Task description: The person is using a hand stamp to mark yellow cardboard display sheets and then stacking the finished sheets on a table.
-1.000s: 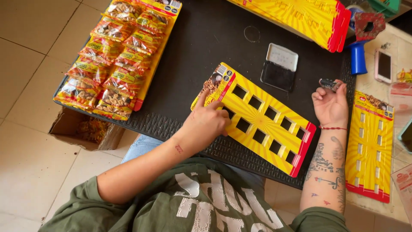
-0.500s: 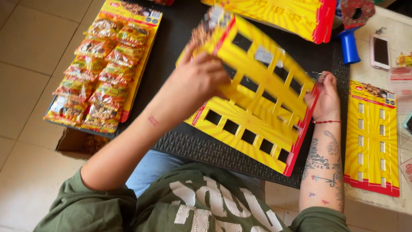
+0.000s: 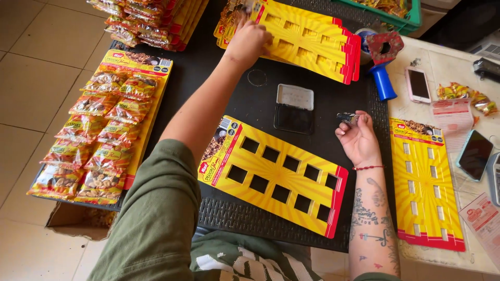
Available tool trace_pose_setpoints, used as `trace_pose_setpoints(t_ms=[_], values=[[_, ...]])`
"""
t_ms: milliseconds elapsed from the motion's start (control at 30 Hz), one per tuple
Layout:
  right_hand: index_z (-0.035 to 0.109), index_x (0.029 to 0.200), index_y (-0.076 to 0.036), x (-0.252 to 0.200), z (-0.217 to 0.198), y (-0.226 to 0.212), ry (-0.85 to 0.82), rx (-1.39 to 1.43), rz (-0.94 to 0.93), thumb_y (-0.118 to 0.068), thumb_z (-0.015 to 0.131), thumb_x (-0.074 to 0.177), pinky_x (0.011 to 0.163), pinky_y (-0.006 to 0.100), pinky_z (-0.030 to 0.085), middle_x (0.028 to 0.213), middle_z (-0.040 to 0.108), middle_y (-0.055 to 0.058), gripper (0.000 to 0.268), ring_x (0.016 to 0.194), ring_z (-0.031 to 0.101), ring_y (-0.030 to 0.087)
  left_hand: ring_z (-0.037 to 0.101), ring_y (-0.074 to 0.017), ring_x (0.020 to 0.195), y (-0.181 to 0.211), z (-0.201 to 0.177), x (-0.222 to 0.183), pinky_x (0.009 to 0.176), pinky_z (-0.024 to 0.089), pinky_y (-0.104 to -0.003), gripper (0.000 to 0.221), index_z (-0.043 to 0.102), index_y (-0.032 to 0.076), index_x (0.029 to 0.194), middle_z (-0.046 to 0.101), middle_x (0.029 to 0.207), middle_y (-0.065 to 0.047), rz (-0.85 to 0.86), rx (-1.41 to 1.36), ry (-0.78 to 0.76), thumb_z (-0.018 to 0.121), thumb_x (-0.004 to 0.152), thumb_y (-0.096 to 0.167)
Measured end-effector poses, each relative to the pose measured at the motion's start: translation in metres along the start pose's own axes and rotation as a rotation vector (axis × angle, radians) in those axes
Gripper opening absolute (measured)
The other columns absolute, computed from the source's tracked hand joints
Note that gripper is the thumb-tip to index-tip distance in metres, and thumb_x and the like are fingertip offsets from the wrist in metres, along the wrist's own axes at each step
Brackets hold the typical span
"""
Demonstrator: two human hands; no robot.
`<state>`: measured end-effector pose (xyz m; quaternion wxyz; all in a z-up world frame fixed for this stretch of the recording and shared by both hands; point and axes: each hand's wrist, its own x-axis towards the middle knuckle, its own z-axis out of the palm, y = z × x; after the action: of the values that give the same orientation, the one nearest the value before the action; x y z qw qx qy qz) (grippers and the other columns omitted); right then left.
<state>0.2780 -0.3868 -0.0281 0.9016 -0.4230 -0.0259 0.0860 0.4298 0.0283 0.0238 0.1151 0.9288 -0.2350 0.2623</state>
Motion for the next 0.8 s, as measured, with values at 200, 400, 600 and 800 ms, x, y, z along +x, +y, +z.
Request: trace_pose_setpoints(t_ms=[200, 400, 600, 800], values=[[0.062, 0.110, -0.021, 0.002, -0.007, 0.001, -0.005, -0.002, 0.025, -0.023, 0.066, 0.104, 0.076, 0.033, 0.044, 0.086, 0.063, -0.004, 0.008, 0.082, 0.054, 0.021, 0.059, -0.0369, 0.112, 0.084, -0.096, -0.079, 0.097, 0.039, -0.061, 0.040, 0.075, 0.017, 0.116, 0.069, 0.116, -0.006, -0.034, -0.122, 0.088, 0.086, 0.085, 0.039], [0.059, 0.115, -0.023, -0.015, 0.027, -0.008, 0.029, -0.170, 0.034, -0.020, 0.067, 0.103, 0.082, 0.038, 0.048, 0.092, 0.064, 0.000, 0.015, 0.085, 0.058, 0.027, 0.057, -0.0326, 0.127, 0.187, -0.187, -0.227, 0.114, 0.033, -0.064, 0.047, 0.065, 0.019, 0.127, 0.066, 0.122, -0.006, -0.098, -0.250, -0.048, 0.079, 0.087, 0.038], [0.036, 0.134, -0.022, -0.045, 0.150, 0.026, -0.318, -0.478, 0.082, 0.000, 0.055, 0.102, 0.079, 0.037, 0.051, 0.124, 0.052, 0.014, 0.043, 0.111, 0.060, 0.028, 0.048, -0.0377, 0.139, 0.221, -0.174, -0.305, 0.121, 0.019, -0.070, 0.066, 0.057, 0.022, 0.143, 0.058, 0.143, -0.006, -0.066, -0.187, -0.117, 0.069, 0.089, 0.059], [0.023, 0.140, -0.009, -0.055, 0.208, 0.095, -0.507, -0.996, -0.140, 0.007, 0.056, 0.100, 0.079, 0.030, 0.057, 0.116, 0.052, 0.012, 0.054, 0.098, 0.058, 0.018, 0.040, -0.0380, 0.145, 0.224, -0.162, -0.312, 0.118, 0.011, -0.075, 0.059, 0.059, 0.022, 0.138, 0.057, 0.141, -0.008, -0.108, -0.238, -0.113, 0.060, 0.092, 0.059]])
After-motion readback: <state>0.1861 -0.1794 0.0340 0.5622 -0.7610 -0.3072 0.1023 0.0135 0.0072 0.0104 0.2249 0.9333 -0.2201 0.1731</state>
